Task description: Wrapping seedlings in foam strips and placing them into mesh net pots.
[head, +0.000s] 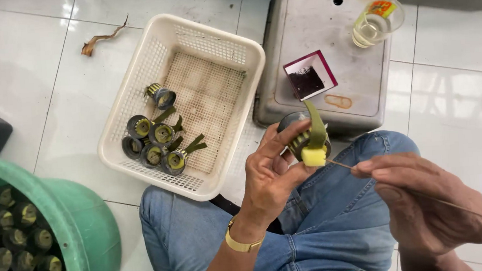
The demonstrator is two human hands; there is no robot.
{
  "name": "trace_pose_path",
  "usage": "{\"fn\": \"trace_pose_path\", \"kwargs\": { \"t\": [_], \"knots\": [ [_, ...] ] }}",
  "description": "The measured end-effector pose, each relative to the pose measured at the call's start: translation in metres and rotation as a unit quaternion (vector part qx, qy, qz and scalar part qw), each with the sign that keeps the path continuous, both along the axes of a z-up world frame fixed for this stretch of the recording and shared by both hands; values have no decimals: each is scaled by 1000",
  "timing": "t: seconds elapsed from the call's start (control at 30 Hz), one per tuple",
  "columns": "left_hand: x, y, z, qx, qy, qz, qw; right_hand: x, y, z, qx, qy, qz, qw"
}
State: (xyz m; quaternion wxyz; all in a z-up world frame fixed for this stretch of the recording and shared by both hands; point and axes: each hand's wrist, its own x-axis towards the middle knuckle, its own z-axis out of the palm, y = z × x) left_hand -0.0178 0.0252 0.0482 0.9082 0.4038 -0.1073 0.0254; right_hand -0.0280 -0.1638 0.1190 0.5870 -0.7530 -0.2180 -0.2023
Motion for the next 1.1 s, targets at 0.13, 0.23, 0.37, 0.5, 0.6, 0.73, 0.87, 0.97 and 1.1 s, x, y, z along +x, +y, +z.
{"fn": "trace_pose_path", "kwargs": {
  "t": [0.13, 0.23, 0.37, 0.5, 0.6, 0.73, 0.87, 0.97, 1.1],
  "knots": [
    [-3, -1, 9, 73, -32, 40, 996, 3, 0, 2, -29, -45, 5, 999],
    [-4, -2, 11, 122, -60, 63, 989, 4, 4, 13, -45, -57, -11, 997],
    [-5, -4, 10, 173, -73, 99, 977, -2, 3, 20, -96, -43, -52, 993],
    [-3, -5, 10, 171, -38, 107, 979, 4, 6, 17, -115, -58, -26, 991],
    [-4, -4, 12, 160, -13, 73, 984, 13, 8, 9, -97, -101, 3, 990],
    [-5, 0, 17, 145, 21, 25, 989, 17, 6, 2, -110, -141, 5, 984],
    [-5, 3, 29, 125, 15, 1, 992, 20, 3, -8, -98, -130, 3, 987],
    [-7, 1, 27, 178, 5, 15, 984, 26, 0, -16, 78, -82, 11, 994],
    [-7, 1, 21, 232, 3, 43, 972, 33, -13, -26, 152, -53, 25, 987]
  ]
}}
